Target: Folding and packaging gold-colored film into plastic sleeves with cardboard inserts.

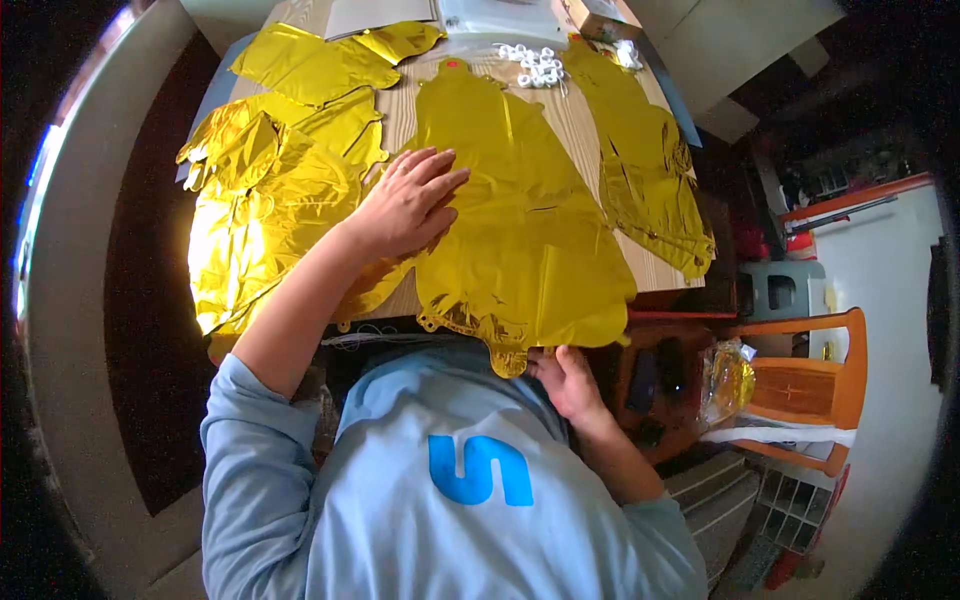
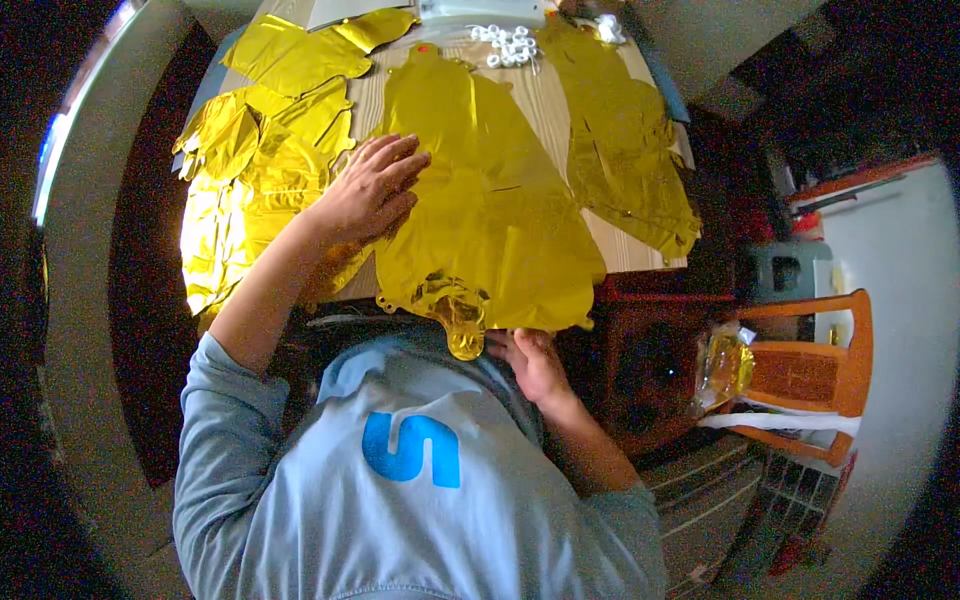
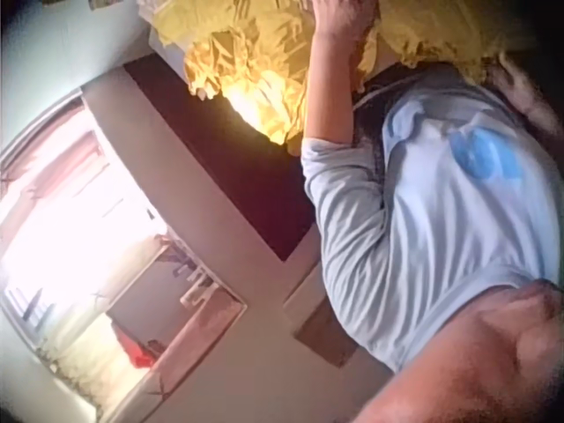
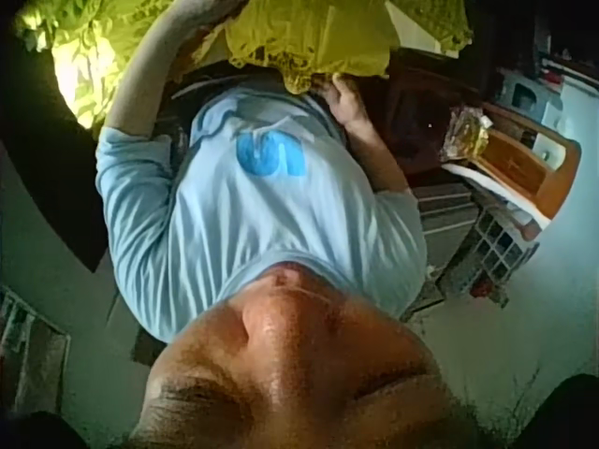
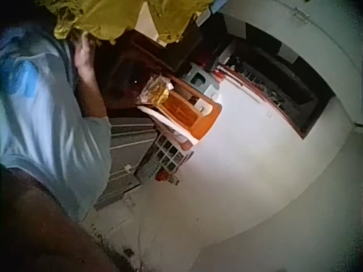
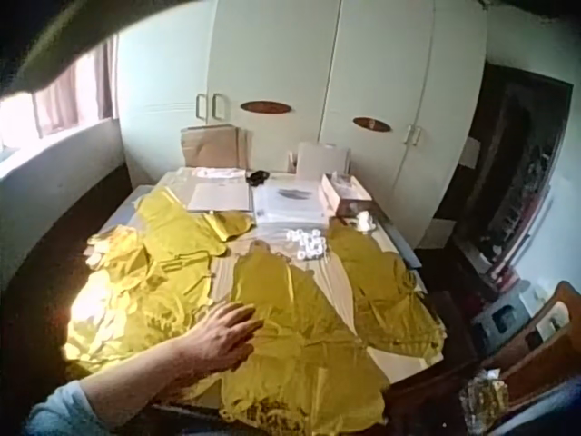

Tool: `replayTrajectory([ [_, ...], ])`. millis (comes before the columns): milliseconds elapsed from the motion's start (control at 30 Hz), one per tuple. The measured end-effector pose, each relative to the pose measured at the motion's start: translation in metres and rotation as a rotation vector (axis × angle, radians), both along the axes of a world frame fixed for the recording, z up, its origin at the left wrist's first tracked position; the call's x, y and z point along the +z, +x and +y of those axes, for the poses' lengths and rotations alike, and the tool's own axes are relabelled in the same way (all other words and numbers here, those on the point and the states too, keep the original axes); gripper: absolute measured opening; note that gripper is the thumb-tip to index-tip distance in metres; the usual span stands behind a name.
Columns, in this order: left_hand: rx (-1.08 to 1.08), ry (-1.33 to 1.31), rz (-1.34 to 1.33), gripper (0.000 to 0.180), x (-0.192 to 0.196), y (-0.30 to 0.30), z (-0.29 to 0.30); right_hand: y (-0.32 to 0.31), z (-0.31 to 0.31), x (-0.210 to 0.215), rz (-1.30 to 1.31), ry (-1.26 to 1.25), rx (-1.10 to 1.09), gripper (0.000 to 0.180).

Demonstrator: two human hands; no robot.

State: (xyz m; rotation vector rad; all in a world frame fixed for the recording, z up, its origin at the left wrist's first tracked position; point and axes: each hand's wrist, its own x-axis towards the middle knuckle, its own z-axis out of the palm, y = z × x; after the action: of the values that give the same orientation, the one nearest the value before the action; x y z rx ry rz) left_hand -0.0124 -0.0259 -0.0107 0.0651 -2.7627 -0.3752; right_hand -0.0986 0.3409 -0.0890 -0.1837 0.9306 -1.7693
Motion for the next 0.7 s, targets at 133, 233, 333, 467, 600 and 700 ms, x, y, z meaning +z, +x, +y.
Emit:
replayTrajectory([
  [133,0.037,-0.007,0.004,0.054,-0.002,0.005,0.002,0.005,-0.025,0.042,0.176,0.092,-0.201,0.046],
  [233,0.058,-0.023,0.039,0.052,-0.004,0.003,0.007,0.002,-0.035,0.056,0.198,0.172,-0.314,0.043],
  [333,0.064,-0.015,0.075,0.051,-0.007,0.002,0.011,0.004,-0.044,0.062,0.354,0.254,-0.357,0.042],
  [467,0.055,-0.014,0.068,0.051,-0.005,0.002,0.011,0.002,-0.05,0.063,0.417,0.253,-0.405,0.043],
  [600,0.057,0.008,0.063,0.053,-0.004,0.005,0.008,0.001,-0.058,0.069,0.455,0.214,-0.446,0.047],
  [700,0.056,0.006,0.045,0.053,0.003,0.003,0.006,0.003,-0.062,0.065,0.456,0.213,-0.487,0.039],
])
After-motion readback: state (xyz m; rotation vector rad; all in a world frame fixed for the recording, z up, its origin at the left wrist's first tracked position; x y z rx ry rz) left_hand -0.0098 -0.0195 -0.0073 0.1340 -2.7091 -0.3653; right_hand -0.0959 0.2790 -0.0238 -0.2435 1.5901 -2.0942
